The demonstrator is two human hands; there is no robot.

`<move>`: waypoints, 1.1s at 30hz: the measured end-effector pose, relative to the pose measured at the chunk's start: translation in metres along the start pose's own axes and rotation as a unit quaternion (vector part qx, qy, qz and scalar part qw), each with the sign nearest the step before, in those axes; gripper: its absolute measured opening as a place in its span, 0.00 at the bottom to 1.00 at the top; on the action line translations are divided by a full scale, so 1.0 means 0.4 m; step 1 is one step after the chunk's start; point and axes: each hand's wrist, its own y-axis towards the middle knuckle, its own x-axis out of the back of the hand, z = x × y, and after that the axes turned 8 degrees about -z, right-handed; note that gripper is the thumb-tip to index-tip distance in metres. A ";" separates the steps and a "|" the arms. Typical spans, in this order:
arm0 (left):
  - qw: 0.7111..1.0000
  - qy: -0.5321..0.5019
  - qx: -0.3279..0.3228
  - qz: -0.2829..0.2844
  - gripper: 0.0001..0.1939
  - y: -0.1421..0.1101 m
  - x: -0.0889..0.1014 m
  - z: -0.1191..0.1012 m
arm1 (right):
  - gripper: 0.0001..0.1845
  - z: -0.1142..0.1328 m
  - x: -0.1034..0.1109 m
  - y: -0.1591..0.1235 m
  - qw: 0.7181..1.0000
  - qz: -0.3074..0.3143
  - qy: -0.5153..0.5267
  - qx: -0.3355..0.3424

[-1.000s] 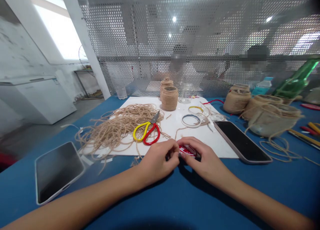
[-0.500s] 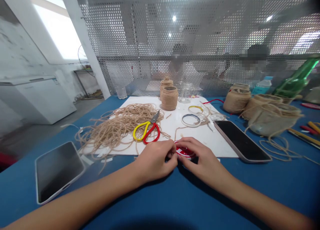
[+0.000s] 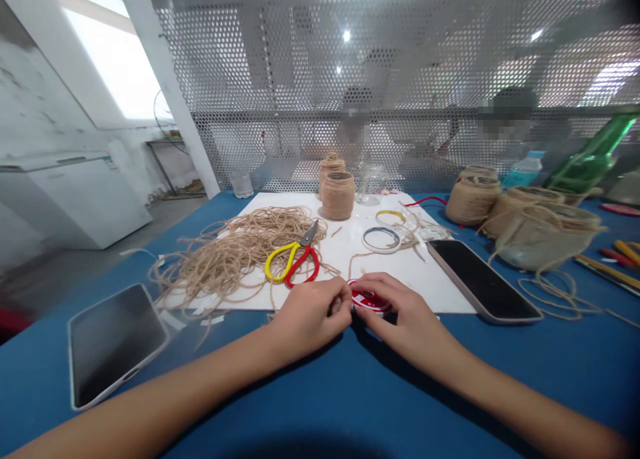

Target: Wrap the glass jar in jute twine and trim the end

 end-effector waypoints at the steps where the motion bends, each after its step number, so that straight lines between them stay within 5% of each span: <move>1: 1.000 -0.003 0.008 0.001 0.04 0.000 0.000 0.000 | 0.12 -0.001 -0.001 0.000 1.000 -0.001 0.001 -0.004; 11: 0.998 0.043 0.041 -0.026 0.04 0.009 0.007 0.005 | 0.12 -0.003 0.008 0.002 1.000 -0.010 0.000 -0.014; 33: 0.997 0.078 -0.009 -0.025 0.04 -0.001 0.008 -0.016 | 0.14 -0.003 0.004 0.004 1.000 -0.005 0.013 0.009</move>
